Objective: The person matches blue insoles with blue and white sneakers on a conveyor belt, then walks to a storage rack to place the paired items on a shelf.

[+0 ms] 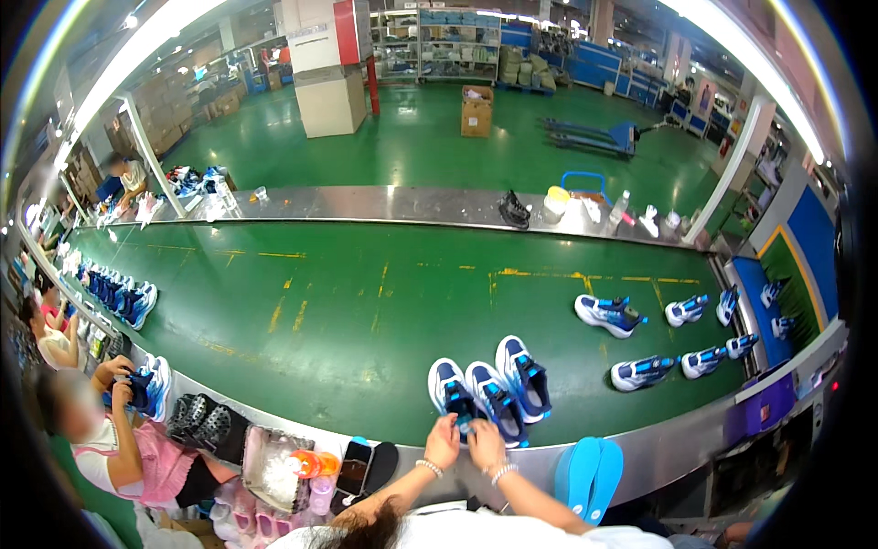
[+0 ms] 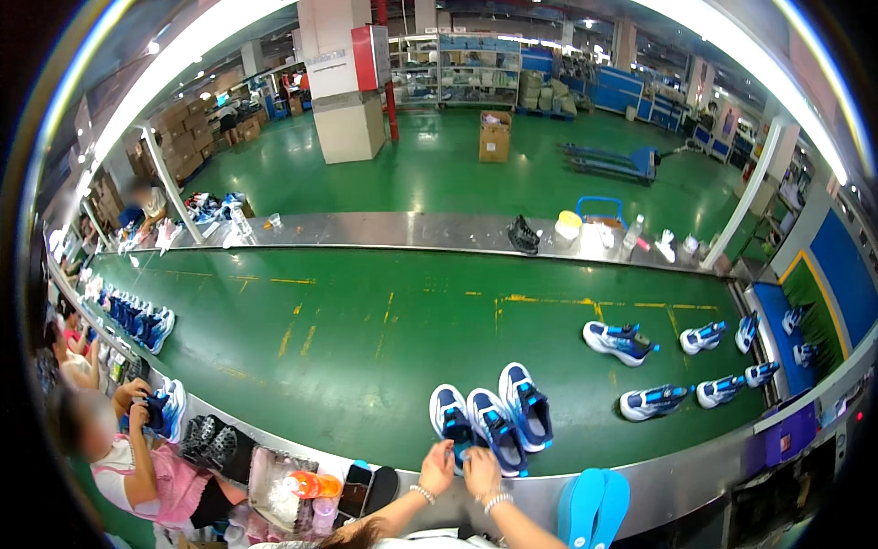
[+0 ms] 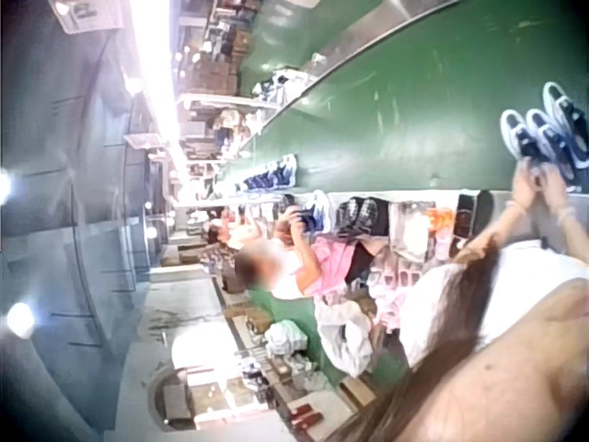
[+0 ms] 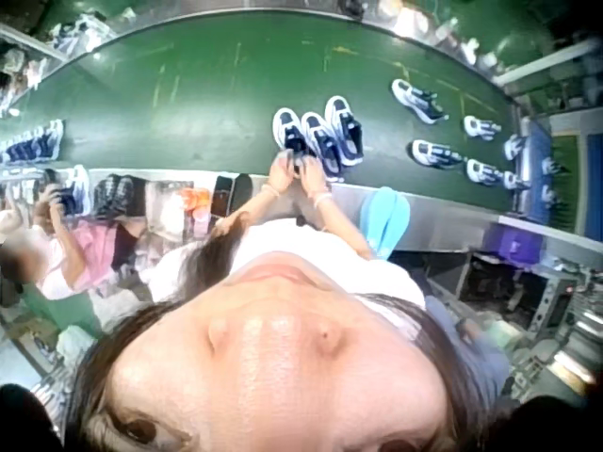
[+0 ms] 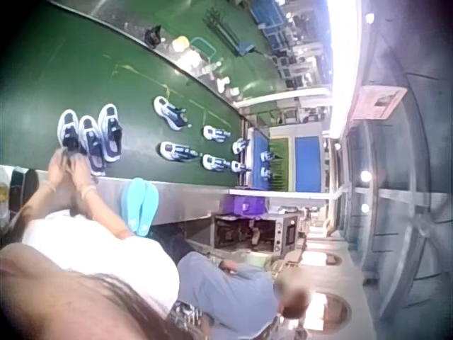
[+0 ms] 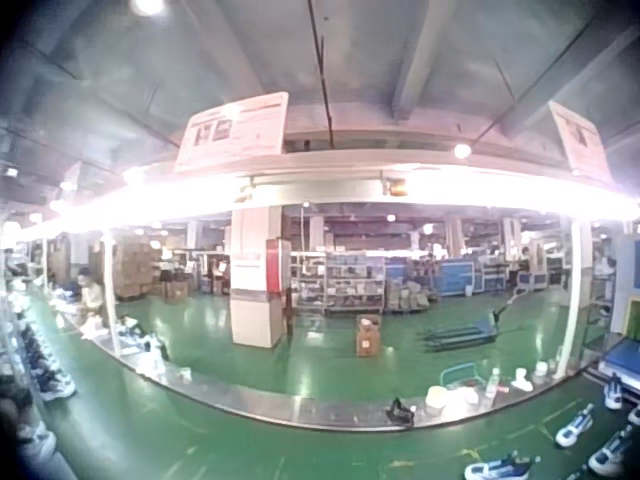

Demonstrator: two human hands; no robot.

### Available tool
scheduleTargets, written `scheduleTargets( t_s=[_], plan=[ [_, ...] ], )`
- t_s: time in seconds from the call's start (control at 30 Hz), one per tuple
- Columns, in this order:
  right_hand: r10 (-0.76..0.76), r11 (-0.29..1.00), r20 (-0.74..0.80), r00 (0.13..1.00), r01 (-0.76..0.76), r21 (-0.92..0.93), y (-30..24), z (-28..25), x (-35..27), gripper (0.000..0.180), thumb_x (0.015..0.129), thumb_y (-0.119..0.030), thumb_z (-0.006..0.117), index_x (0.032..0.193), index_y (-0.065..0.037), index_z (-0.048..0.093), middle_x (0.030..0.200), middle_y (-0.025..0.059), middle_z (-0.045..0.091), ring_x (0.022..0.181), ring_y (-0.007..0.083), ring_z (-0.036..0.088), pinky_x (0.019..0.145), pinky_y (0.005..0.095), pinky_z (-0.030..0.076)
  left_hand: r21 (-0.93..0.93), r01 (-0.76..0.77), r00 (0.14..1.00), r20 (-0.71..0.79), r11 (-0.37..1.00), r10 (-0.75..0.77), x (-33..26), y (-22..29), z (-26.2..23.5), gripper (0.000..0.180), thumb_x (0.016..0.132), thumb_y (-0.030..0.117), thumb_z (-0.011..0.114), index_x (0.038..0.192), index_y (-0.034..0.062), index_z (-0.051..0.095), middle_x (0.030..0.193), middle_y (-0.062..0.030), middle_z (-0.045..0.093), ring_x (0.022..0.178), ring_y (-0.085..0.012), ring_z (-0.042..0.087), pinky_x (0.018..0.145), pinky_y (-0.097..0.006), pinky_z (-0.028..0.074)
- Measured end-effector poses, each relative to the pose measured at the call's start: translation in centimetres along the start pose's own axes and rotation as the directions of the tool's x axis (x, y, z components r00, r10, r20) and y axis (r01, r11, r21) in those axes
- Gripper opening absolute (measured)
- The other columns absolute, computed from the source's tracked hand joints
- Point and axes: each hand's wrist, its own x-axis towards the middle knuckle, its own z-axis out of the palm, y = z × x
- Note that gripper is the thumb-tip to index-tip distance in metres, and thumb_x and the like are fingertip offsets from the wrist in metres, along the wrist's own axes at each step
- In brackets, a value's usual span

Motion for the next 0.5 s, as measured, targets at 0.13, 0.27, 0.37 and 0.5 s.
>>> scheduleTargets(
  t_s=[0.13,0.27,0.37,0.5],
  plan=[
    [0.099,0.989,0.101,0.99,-0.109,0.102,-0.2,2.3,-3.3,0.031,0.071,-0.016,0.054,0.099,-0.002,0.05,0.116,0.0168,0.042,0.096,0.0324,0.047,0.08,0.0383,0.041,0.541,0.046,0.96,0.209,0.84,-0.188,5.3,-1.2,3.8,0.049,0.071,0.007,0.047,0.114,-0.0107,0.033,0.12,-0.0287,0.033,0.11,-0.0324,0.038,0.091,-0.037,0.032],
    [0.078,0.996,0.126,0.989,-0.082,0.025,-1.5,2.5,-2.4,0.028,0.072,-0.016,0.053,0.098,-0.004,0.051,0.114,0.0204,0.045,0.093,0.0324,0.051,0.078,0.0379,0.043,0.378,0.384,0.878,0.134,0.842,-0.46,11.1,-6.1,5.6,0.036,0.081,0.017,0.036,0.109,-0.0018,0.048,0.114,-0.0193,0.046,0.102,-0.0254,0.049,0.087,-0.033,0.038],
    [0.076,0.997,0.198,0.977,-0.079,0.007,-1.1,1.8,-1.5,0.025,0.072,-0.015,0.053,0.096,-0.009,0.054,0.112,0.0175,0.047,0.088,0.0309,0.054,0.075,0.0364,0.044,0.682,0.128,0.884,0.25,0.72,-0.395,12.5,-8.1,6.6,0.036,0.081,0.017,0.035,0.108,-0.0017,0.049,0.112,-0.0186,0.047,0.1,-0.0248,0.05,0.085,-0.032,0.039],
    [0.139,0.973,0.192,0.971,-0.17,0.155,-1.3,1.3,-1.1,0.023,0.069,-0.015,0.059,0.089,-0.004,0.058,0.086,0.0154,0.059,0.073,0.0248,0.06,0.068,0.0319,0.047,0.766,-0.092,0.843,0.4,0.636,-0.36,11.9,-10.0,7.7,0.035,0.081,0.016,0.033,0.107,-0.0015,0.05,0.11,-0.0177,0.049,0.098,-0.024,0.052,0.083,-0.031,0.041]
  ],
)
